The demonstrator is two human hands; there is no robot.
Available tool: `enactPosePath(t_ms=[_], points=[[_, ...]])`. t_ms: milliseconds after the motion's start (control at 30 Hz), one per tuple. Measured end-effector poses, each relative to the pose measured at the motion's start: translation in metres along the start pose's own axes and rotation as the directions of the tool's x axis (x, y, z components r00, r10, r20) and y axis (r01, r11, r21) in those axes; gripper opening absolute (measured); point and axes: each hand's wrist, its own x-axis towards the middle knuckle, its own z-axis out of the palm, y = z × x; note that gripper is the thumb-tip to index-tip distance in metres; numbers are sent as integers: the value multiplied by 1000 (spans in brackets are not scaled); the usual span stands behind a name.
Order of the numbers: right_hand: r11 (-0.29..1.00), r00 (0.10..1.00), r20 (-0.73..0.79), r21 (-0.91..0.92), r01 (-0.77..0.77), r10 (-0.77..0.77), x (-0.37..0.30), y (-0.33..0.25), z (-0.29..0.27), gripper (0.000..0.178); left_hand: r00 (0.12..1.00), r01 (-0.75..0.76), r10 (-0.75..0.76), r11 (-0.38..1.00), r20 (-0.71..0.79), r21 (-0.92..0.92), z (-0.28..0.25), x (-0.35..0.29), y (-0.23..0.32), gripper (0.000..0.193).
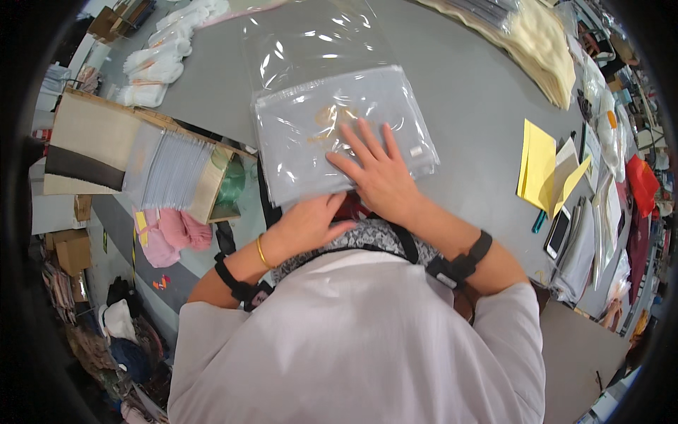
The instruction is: The person repeatedly places folded gray garments into clear plastic zip-top bags on a gray table, seals each bag, and stacks them. The person handles the garments and bags by hand without using tools.
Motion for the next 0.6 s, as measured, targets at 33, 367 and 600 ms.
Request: enactPosePath(t_ms=[33,367,600], points=[[997,996,62,-38,-63,66,-1,0,3,75,994,-89,95,990,-51,112,-1,-2,1,73],[974,980,-154,-166,-154,128,186,100,110,82,939,-319,340,921,-59,224,-25,18,-15,61],[961,978,-74,-187,-206,195,294,95,63,82,887,-423,462,817,-6,391,-29,39,-28,46]])
